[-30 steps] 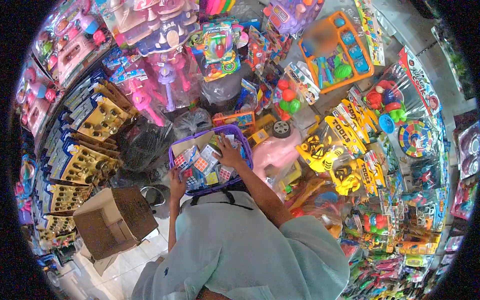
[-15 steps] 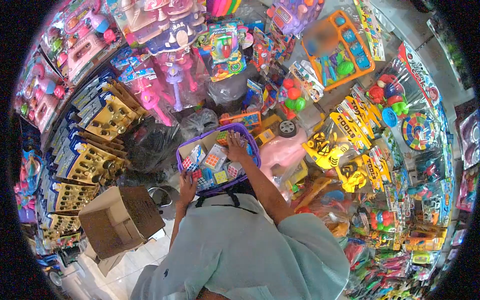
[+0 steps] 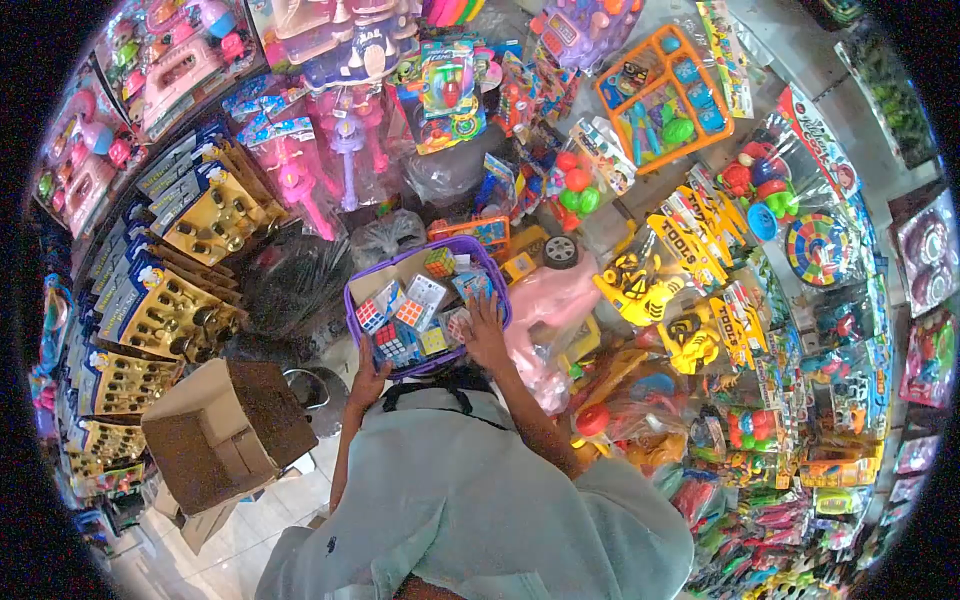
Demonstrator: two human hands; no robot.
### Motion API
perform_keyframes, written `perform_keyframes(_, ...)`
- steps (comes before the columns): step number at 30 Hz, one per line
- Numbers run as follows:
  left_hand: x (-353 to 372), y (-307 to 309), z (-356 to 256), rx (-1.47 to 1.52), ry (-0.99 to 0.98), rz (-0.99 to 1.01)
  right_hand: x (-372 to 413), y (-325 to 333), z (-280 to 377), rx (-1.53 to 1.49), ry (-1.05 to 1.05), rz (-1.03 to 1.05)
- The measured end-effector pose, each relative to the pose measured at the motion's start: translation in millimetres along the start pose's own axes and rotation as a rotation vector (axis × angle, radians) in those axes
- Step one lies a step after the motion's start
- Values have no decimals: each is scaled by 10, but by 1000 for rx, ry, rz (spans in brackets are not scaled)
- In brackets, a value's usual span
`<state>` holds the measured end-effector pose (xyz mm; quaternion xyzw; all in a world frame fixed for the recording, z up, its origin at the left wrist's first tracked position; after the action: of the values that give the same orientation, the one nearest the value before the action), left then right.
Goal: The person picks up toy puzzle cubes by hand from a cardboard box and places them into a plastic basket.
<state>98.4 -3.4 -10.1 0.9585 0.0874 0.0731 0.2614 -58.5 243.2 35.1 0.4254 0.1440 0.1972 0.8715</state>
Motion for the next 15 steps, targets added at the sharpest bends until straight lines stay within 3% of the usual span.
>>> perform_keyframes(11, 559, -4, -82, -66, -55, -9, 695, -89, 331, -77, -56, -56)
perform_keyframes(13, 815, -17, -70, 181, 14, 41, 885, -190, 398, -106, -58, -39)
perform_keyframes(15, 1173, 6, 6, 135, 140, 37, 1094, -314, 504, -279, -91, 72)
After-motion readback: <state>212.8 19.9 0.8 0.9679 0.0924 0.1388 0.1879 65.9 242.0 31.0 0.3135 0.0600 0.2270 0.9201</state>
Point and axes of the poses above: each hand's wrist, its own x-axis away from the middle knuckle, its own y-axis out of the back of the hand, z = x × y, the point moved 4 cm from there along -x, towards the middle knuckle, and after that the axes turned 5 degrees about -x, right-handed, at the moved point
